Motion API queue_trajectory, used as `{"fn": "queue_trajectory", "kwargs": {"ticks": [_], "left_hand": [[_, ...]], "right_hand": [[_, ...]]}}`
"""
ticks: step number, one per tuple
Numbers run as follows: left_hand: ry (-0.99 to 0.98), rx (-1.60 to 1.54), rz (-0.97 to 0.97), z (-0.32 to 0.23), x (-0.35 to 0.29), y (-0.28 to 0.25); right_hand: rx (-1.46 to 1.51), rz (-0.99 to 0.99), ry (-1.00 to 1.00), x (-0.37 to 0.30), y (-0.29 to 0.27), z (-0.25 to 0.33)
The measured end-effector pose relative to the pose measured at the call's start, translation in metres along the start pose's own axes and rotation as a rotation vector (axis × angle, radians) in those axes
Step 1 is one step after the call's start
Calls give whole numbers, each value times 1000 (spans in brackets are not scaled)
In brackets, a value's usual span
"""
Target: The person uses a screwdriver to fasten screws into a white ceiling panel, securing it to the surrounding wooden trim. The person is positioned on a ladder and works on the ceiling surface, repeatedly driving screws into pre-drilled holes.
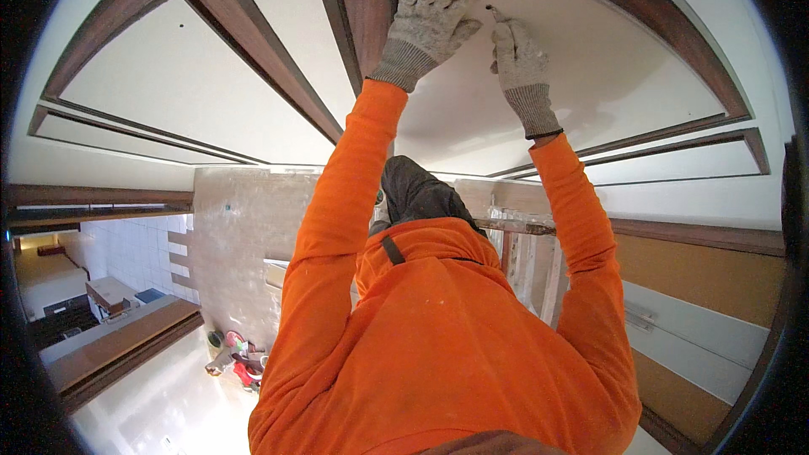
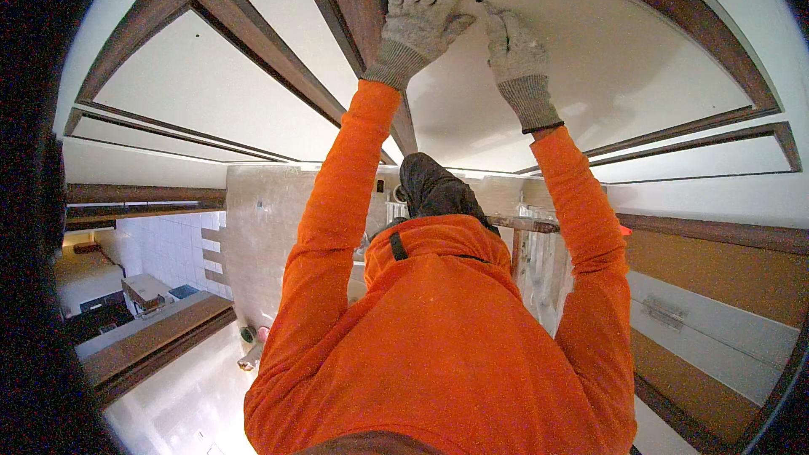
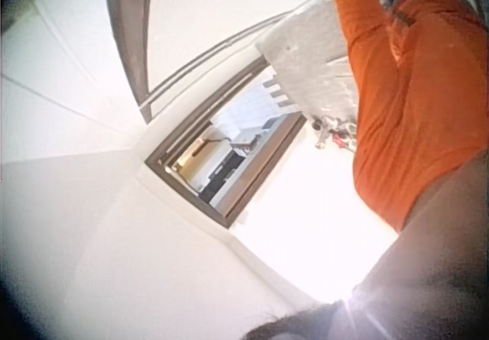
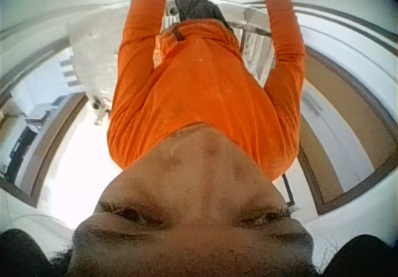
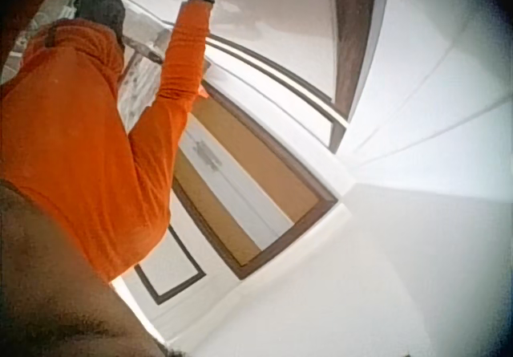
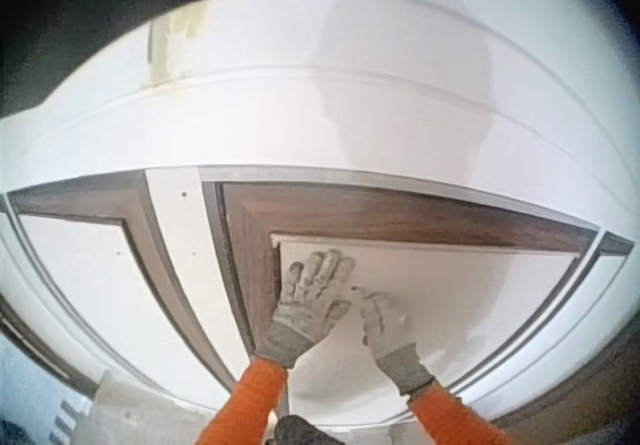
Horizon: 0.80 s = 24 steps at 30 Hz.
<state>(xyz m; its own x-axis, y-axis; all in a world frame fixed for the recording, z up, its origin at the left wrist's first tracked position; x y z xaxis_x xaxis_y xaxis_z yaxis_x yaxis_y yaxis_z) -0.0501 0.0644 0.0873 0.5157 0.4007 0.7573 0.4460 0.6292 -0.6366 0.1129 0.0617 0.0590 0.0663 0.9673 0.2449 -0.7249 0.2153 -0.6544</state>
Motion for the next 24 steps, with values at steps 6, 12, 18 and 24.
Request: {"fn": "queue_trajectory", "kwargs": {"ticks": [6,12,18,24], "left_hand": [[8,135,107,-9,3,4],[-20,107,117,-4,-1,9],[42,179,44,-12,9,-13],[-3,116,76,-4,5,1]], "right_hand": [[-67,-37,-105,8,4,-12],[-82,-250,-544,-7,-12,18],[-48,-266,-99,-1,-16,21],[-159,-426,10,-1,-2,34]]}}
Point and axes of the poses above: each hand's wrist, its own x-axis towards the middle knuckle, its own y-axis out of the palm, z = x × y, the point moved 8 cm from there along x, towards the middle knuckle, and after that the axes turned 14 degrees about y, right-handed, at the moved point
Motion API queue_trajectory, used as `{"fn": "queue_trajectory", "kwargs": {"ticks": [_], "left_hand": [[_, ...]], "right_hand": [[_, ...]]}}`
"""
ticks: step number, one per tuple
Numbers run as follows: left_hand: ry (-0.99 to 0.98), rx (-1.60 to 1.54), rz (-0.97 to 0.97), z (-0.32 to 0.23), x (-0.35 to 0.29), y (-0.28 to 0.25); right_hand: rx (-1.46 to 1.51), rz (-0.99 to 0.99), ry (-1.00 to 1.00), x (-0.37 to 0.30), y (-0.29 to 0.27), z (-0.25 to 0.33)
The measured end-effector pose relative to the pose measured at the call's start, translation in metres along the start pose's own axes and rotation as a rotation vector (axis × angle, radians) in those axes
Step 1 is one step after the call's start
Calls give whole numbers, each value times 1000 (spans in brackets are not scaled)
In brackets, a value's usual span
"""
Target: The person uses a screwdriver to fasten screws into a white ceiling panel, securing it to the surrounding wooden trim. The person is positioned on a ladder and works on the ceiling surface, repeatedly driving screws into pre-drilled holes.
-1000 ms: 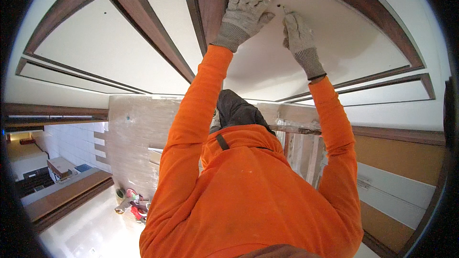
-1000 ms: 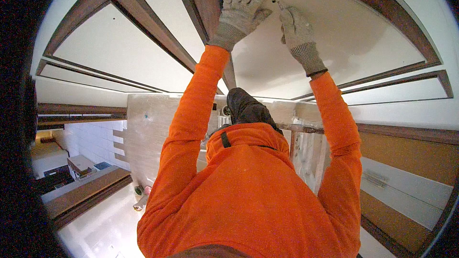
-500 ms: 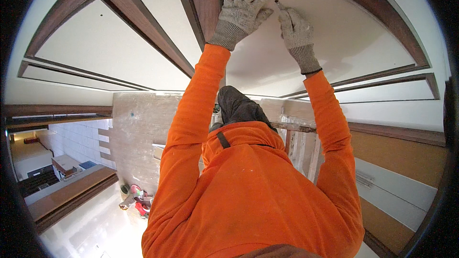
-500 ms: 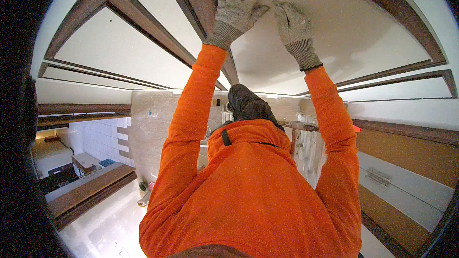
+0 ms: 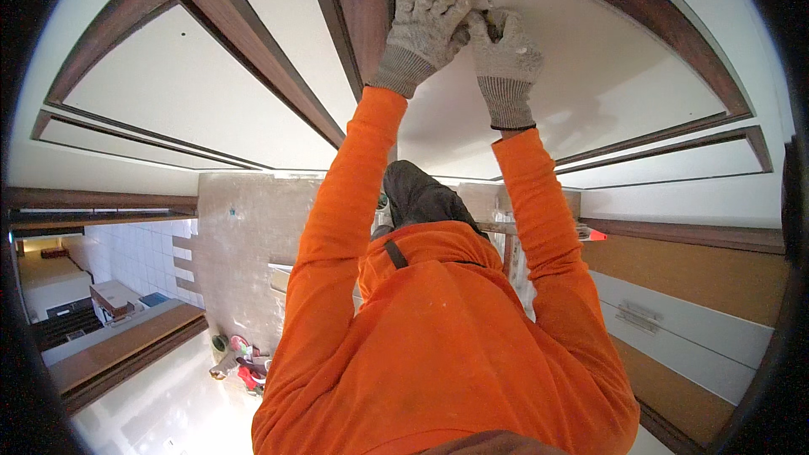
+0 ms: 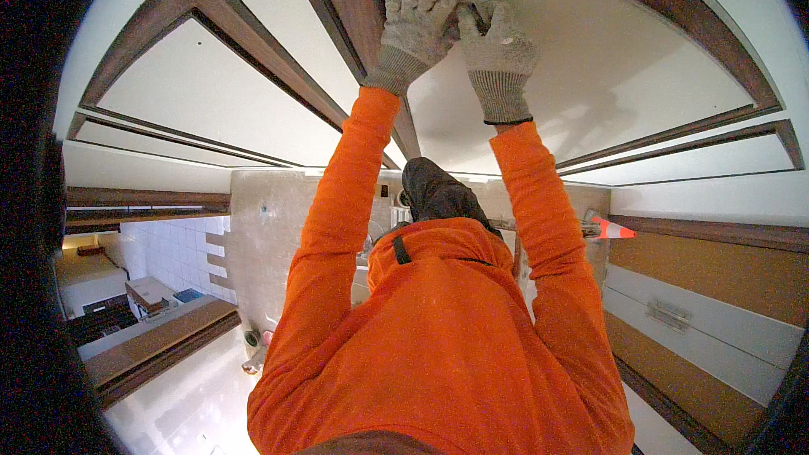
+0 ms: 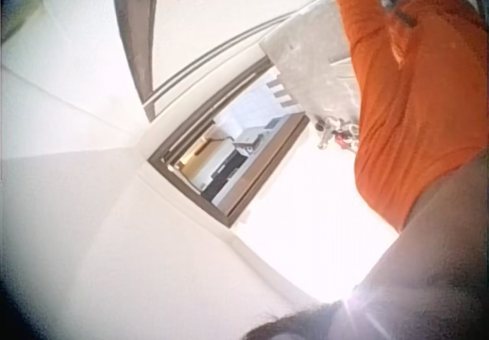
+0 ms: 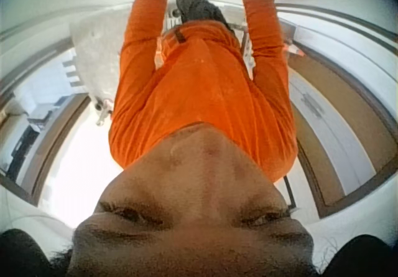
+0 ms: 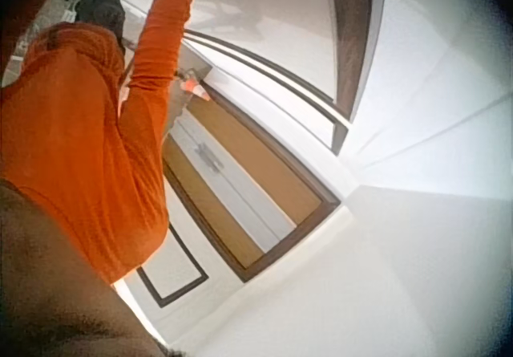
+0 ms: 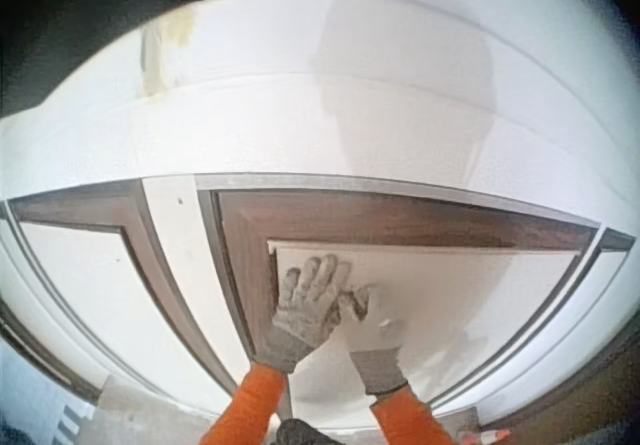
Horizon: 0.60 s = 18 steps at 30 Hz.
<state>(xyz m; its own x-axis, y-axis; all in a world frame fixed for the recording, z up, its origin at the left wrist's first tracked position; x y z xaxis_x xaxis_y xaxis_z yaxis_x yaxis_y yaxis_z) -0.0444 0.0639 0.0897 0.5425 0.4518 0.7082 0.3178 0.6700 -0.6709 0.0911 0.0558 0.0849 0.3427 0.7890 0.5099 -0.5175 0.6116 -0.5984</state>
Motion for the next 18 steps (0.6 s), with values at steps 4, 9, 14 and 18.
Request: {"fn": "queue_trajectory", "kwargs": {"ticks": [4,9,14,18], "left_hand": [[12,-31,-50,1,-4,2],[-9,-55,-105,2,-6,0],[-8,-103,-87,1,-2,-2],[12,-121,-70,3,-4,-1]], "right_hand": [[43,-63,55,-4,-2,6],[131,-122,97,-9,-3,4],[115,-135,61,-13,-6,9],[52,-164,24,-14,-8,13]]}}
Point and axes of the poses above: each hand's wrist, its own x-axis towards the middle knuckle, its own y-axis out of the palm, z = x × y, the point moved 8 cm from there along x, towards the middle knuckle, and after that the axes turned 14 degrees about y, right-handed, at the moved point
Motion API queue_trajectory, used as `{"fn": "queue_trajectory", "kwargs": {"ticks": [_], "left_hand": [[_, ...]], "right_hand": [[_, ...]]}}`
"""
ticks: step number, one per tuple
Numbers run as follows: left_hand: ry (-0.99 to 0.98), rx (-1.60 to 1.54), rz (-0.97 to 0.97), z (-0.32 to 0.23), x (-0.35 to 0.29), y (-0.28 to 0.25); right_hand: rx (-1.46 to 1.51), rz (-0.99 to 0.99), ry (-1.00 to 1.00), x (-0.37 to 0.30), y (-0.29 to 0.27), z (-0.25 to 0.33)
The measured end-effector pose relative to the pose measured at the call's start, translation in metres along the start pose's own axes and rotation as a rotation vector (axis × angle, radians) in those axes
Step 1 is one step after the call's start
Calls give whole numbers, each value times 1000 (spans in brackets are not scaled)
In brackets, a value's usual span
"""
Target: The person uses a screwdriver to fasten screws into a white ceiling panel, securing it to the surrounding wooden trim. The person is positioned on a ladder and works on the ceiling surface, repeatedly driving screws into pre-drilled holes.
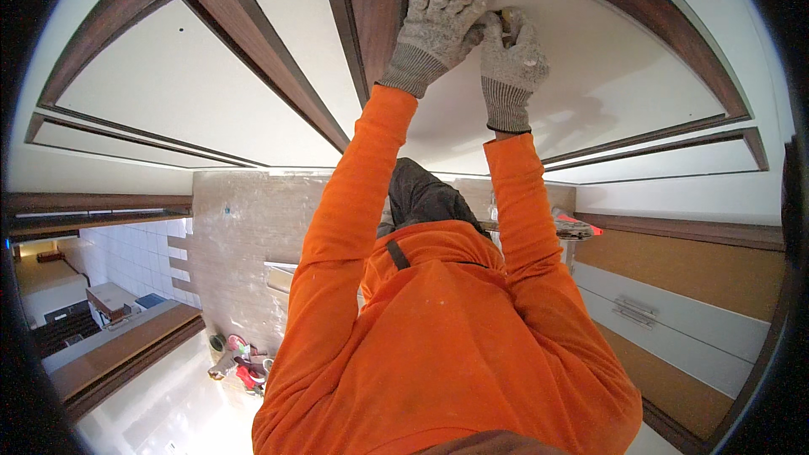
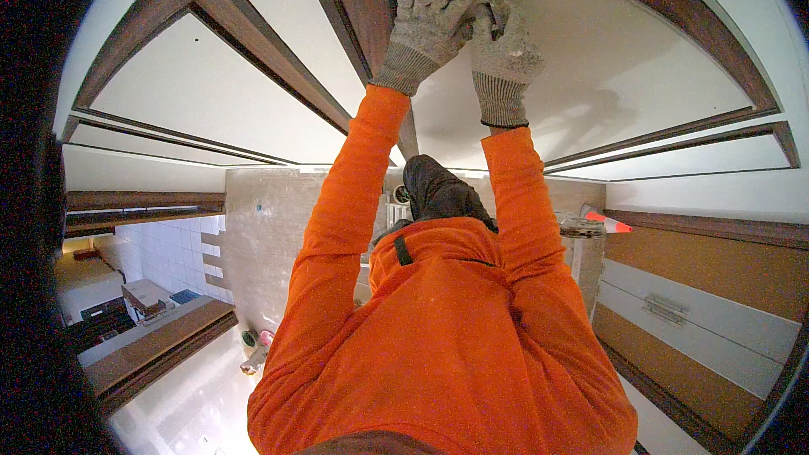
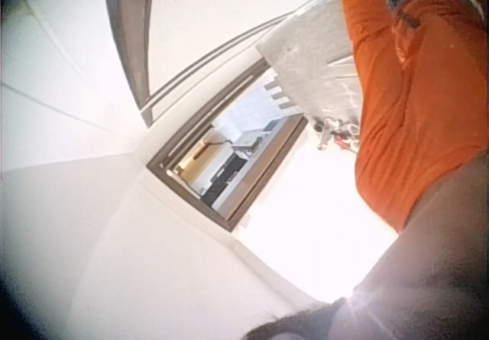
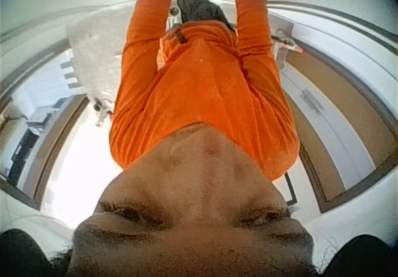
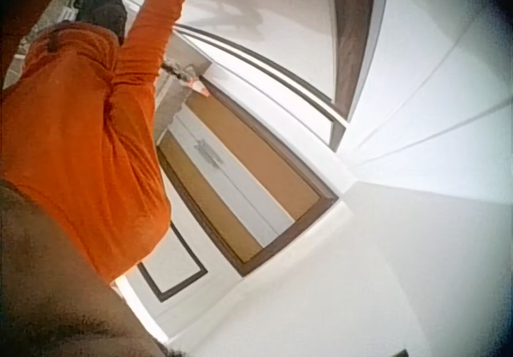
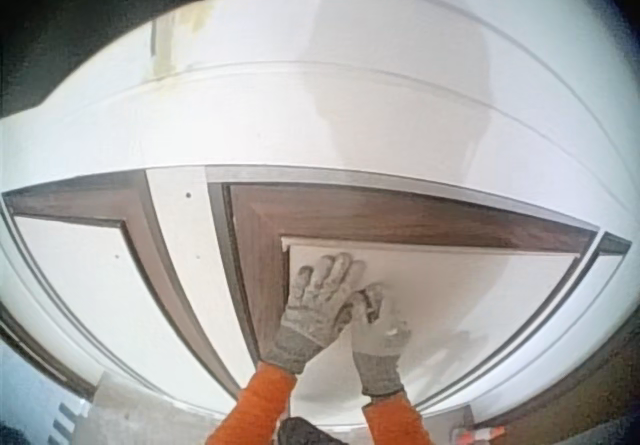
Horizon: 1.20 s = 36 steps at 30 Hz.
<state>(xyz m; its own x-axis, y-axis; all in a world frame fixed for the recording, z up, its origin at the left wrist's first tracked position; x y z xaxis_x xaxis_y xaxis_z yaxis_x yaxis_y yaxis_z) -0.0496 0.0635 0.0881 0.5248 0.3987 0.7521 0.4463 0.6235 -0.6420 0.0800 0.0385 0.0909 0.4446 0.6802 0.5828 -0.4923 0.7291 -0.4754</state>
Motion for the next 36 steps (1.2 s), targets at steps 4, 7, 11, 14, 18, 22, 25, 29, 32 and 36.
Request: {"fn": "queue_trajectory", "kwargs": {"ticks": [4,7,11,14,18,22,25,29,32,36], "left_hand": [[0,17,-7,-2,0,0],[8,20,-23,-2,-2,0],[2,-19,-23,1,-4,5],[-10,7,4,1,-3,7],[-11,32,93,1,-1,6],[-2,18,5,3,-3,7],[-18,-21,-36,2,-2,4],[-75,-54,-21,-15,-2,-17],[-244,-356,-162,-43,-36,-24],[-881,-1251,39,-94,-85,-26]], "right_hand": [[65,35,-50,3,2,-4],[25,75,-113,8,-2,4],[-26,95,-106,14,8,-4],[36,98,-121,15,7,-3],[-63,137,-132,11,1,5],[98,122,-56,-9,-19,7],[221,185,112,-23,-39,-7],[334,278,296,-44,-62,-36],[375,335,345,-58,-78,-52],[431,477,263,-76,-91,-34]]}}
Point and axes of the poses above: each hand's wrist, its own x-axis towards the middle knuckle, its own y-axis out of the palm, z = x × y, the point moved 8 cm from there along x, towards the middle knuckle, and after that the axes turned 14 degrees about y, right-handed, at the moved point
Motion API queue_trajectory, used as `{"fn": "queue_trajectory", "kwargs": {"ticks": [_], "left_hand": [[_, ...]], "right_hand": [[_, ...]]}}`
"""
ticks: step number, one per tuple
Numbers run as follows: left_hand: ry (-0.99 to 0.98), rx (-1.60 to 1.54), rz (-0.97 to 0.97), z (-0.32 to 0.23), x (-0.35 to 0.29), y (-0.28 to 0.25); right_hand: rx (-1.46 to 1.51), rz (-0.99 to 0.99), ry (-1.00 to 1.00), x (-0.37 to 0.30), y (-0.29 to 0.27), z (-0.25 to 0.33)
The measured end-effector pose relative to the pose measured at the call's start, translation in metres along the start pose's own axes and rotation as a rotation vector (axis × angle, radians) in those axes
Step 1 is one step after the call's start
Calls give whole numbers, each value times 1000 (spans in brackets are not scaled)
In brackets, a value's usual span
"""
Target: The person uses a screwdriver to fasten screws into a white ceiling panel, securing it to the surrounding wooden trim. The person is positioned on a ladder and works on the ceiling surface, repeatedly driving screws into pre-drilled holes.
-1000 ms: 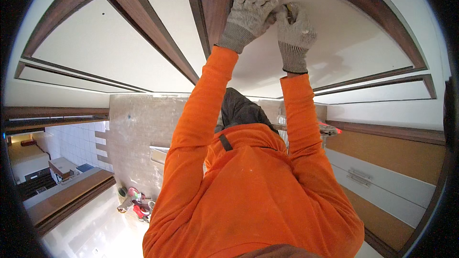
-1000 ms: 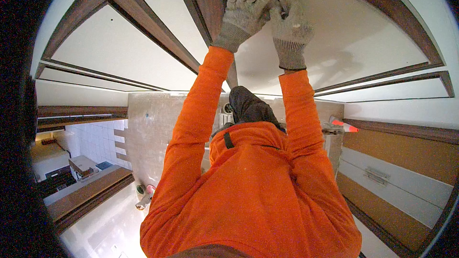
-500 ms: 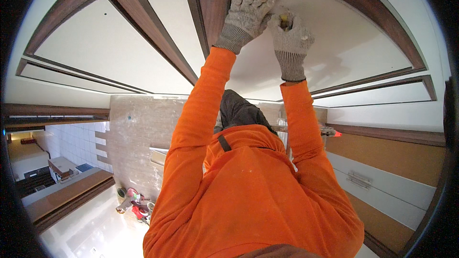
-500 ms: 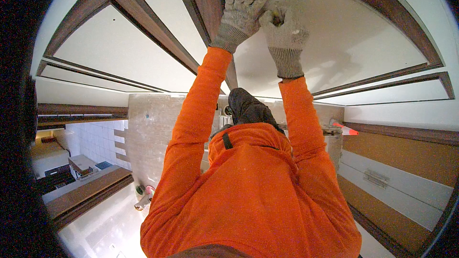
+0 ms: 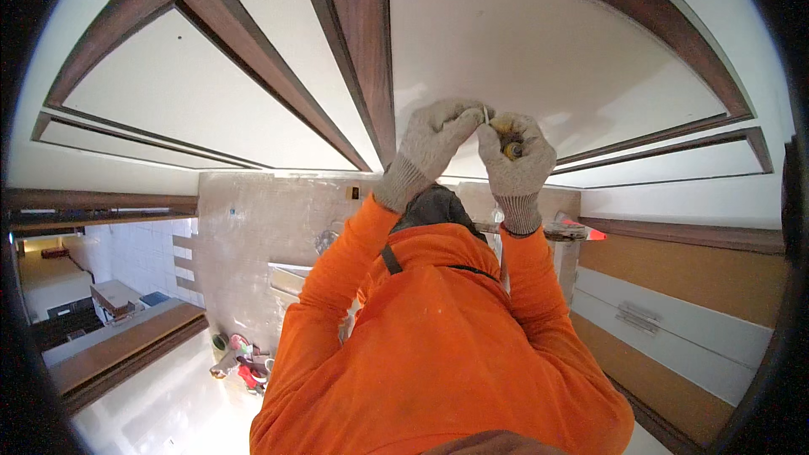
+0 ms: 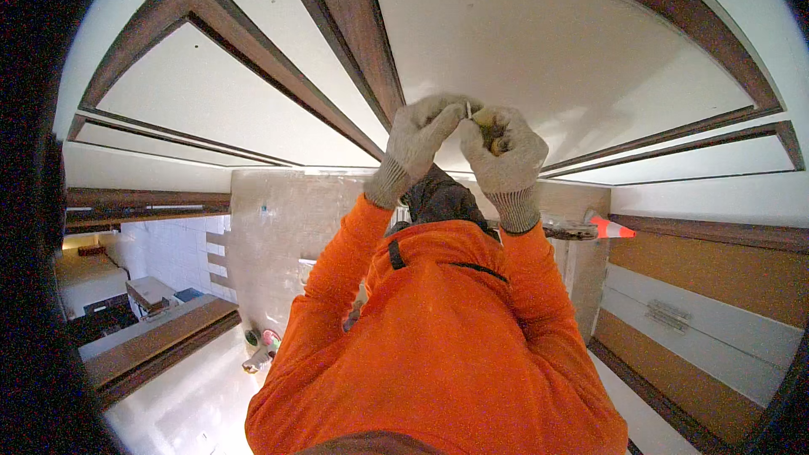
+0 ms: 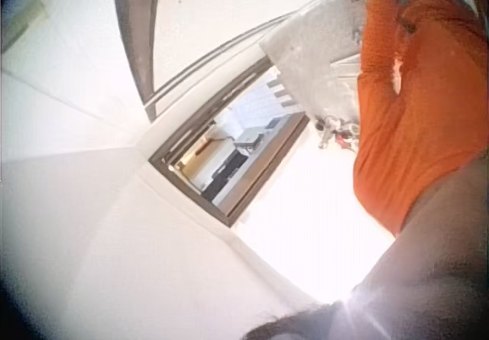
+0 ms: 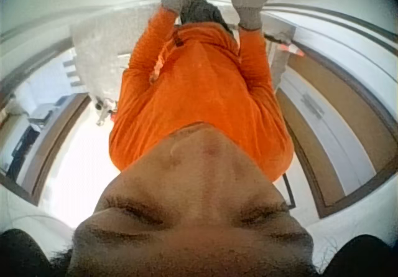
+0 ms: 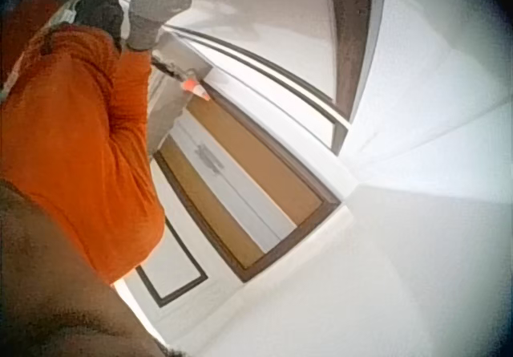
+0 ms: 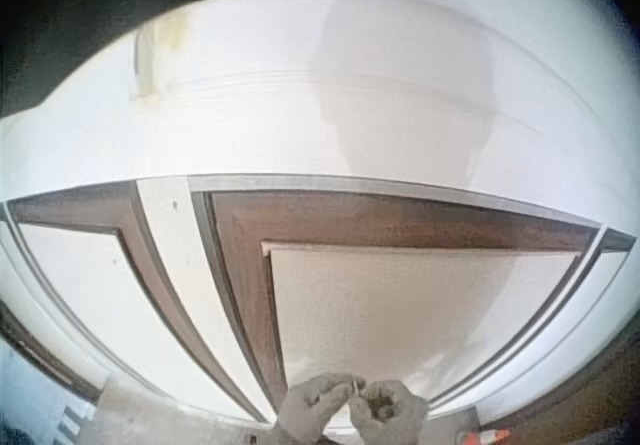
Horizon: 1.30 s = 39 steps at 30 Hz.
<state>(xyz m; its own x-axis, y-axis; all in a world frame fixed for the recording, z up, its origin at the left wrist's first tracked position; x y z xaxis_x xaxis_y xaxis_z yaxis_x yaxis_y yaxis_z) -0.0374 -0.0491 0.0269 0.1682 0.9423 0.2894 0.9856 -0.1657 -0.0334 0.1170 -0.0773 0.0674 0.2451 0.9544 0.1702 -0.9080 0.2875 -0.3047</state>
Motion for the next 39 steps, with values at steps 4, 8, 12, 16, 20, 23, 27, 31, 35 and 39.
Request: {"fn": "queue_trajectory", "kwargs": {"ticks": [4,8,12,16,20,23,27,31,35,39], "left_hand": [[-112,-281,-182,15,-37,6],[-117,-546,-334,41,-56,5],[-119,-368,-322,45,-73,-7],[-56,-519,-498,41,-88,2],[86,153,-362,60,-110,14],[9,216,-391,76,-123,30],[-156,44,-422,57,-125,19],[-374,-38,-389,58,-146,19],[-447,-291,-590,98,-195,10],[-277,-298,-654,71,-188,-23]], "right_hand": [[-112,34,-18,-16,9,-10],[-165,145,-58,-23,23,-15],[-221,280,15,-35,32,-11],[-146,365,102,-43,36,-18],[371,506,316,-56,41,-54],[197,385,20,-63,42,-38],[29,336,-144,-72,35,-17],[57,121,-20,-70,-6,-35],[88,39,-131,-29,-47,-18],[-116,614,-2,-35,-10,-11]]}}
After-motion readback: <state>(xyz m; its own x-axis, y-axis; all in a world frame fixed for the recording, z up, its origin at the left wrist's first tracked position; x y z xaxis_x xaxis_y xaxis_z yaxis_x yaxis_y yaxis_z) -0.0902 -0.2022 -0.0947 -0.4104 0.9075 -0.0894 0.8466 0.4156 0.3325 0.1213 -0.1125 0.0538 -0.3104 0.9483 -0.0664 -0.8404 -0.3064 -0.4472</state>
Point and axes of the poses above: each hand's wrist, its own x-axis towards the middle knuckle, its own y-axis out of the palm, z = x × y, the point moved 8 cm from there along x, towards the middle knuckle, and after that the axes turned 14 degrees about y, right-handed, at the moved point
